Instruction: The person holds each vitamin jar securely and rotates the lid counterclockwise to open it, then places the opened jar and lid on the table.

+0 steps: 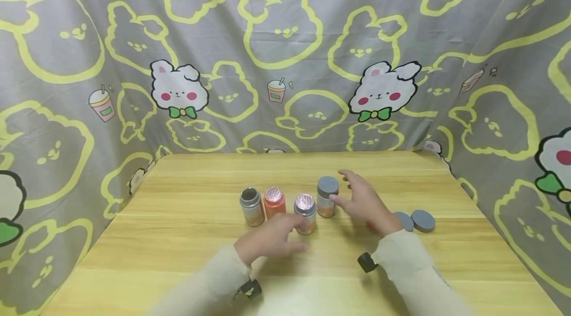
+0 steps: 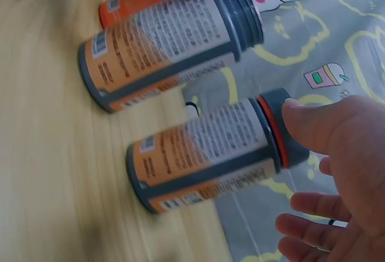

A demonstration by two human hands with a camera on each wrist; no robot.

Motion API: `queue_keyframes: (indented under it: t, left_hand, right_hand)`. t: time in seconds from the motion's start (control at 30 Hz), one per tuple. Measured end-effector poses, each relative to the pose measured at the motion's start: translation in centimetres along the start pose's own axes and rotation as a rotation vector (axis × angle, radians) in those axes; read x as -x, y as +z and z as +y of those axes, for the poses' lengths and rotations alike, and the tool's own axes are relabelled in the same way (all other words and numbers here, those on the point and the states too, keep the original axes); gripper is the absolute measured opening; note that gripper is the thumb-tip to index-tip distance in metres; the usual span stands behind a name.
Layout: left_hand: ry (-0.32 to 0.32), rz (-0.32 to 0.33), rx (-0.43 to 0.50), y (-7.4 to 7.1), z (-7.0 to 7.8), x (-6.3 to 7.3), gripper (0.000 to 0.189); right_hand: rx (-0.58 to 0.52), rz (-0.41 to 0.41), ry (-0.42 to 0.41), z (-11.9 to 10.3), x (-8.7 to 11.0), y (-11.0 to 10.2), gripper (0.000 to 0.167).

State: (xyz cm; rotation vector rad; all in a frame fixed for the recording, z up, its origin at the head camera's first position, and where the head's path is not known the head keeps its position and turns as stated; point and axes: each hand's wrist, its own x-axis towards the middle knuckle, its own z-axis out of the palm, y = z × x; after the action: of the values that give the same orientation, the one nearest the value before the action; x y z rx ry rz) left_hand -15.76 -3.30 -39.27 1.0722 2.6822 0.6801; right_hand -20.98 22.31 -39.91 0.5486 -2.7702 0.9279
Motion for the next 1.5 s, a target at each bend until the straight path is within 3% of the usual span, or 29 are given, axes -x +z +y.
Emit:
queue_keyframes:
  t: [0.2,0.33,0.47,0.73,0.97,1.2,1.5]
  left_hand:
    - [-0.020,-0.064,-0.044,0.6,0.1,-0.1,0.055]
    - [-0.040,-0.088,-0.050,0.5,0.3,-0.2,0.060]
    - [-0.047,-0.097,-0.059,0.5,0.5,-0.3,0.061]
    - [-0.099,-0.098,-0.050,0.9,0.3,-0.3,0.065]
    - [-0.083,-0.026,-0.011,1.2,0.2,-0.5,0.066]
    - [-0.049,0.074,0.108,1.2,0.5,-0.6,0.065]
    - [-0.073,0.150,0.180,1.1,1.4,-0.5,0.070]
  right_hand:
    - [-0.008,-0.027,-0.019,-0.3,-0.3,1.1,0.075]
    - [-0.003,-0.012,-0.042,-0.5,-0.4,1.4,0.065]
    - [0.001,0.003,-0.033,-0.9,-0.4,1.4,0.055]
    - [0.044,-0.051,-0.076,-1.7,0.0,0.5,0.057]
    - [0.053,-0.080,-0.107,-2.3,0.8,-0.3,0.048]
    - [0.043,-0.078,-0.102,-3.2,1.6,-0.6,0.051]
    - [0.076,-0.024,-0.152,-5.3,2.3,-0.8,0.050]
